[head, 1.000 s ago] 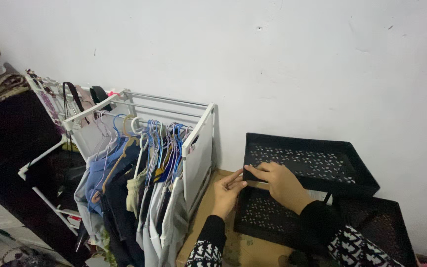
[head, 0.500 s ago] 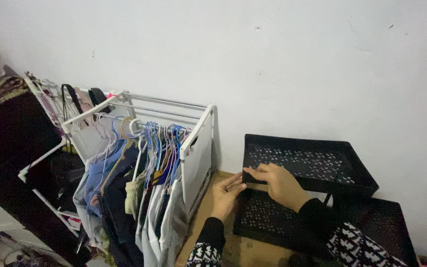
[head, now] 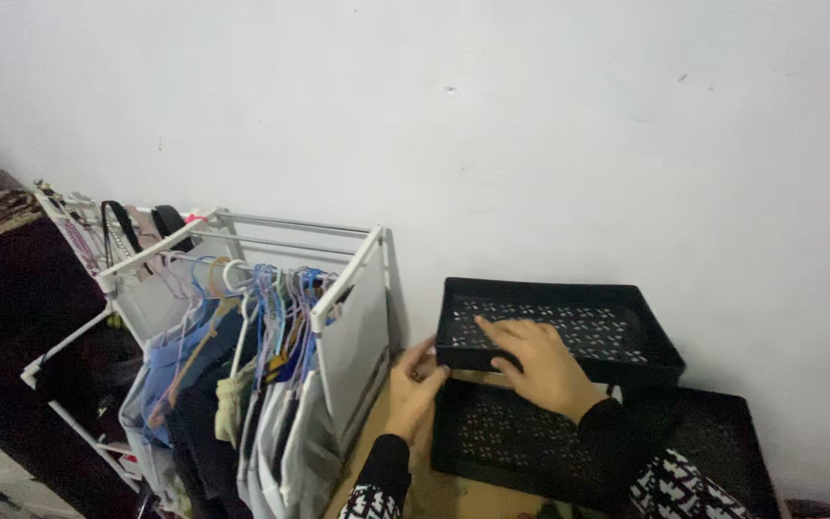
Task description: The person assembles a black metal wire shelf by hand. They place perforated trays onto vertical rods and insert four long rods into the tray holes to form the frame.
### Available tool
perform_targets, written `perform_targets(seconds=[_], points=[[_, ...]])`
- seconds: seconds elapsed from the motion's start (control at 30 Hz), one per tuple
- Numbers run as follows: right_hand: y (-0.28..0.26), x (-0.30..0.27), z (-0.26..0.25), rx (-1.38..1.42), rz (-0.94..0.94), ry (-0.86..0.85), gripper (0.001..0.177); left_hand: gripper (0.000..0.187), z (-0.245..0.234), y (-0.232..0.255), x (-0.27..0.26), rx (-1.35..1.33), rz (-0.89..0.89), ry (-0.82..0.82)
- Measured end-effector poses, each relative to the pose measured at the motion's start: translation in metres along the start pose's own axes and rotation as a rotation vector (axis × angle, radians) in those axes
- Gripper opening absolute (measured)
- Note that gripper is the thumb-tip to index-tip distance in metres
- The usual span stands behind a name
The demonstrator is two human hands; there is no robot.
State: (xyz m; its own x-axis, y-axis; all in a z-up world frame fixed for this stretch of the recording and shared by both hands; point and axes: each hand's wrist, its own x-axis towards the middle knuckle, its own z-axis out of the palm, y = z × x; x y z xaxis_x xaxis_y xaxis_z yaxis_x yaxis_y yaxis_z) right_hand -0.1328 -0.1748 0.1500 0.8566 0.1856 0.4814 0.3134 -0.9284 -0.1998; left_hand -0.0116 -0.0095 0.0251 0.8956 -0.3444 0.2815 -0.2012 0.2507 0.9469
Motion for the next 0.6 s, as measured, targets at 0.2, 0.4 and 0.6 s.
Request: perform_targets(seconds=[0.2,0.4,0.6], points=[[0.044,-0.026,-0.029,0.021,0.179,0.014,0.039,0.053,0.061,0.049,-0.014,0.605,0.32,0.349],[0.076,-0.049,-0.048,0.092,0.25,0.124,0.034,0.035,0.117,0.092,-0.032,0.815,0.336,0.191],[0.096,-0.067,-0.053,0.132,0.38,0.245,0.031,0.032,0.145,0.104,-0.027,0.863,0.311,0.048]])
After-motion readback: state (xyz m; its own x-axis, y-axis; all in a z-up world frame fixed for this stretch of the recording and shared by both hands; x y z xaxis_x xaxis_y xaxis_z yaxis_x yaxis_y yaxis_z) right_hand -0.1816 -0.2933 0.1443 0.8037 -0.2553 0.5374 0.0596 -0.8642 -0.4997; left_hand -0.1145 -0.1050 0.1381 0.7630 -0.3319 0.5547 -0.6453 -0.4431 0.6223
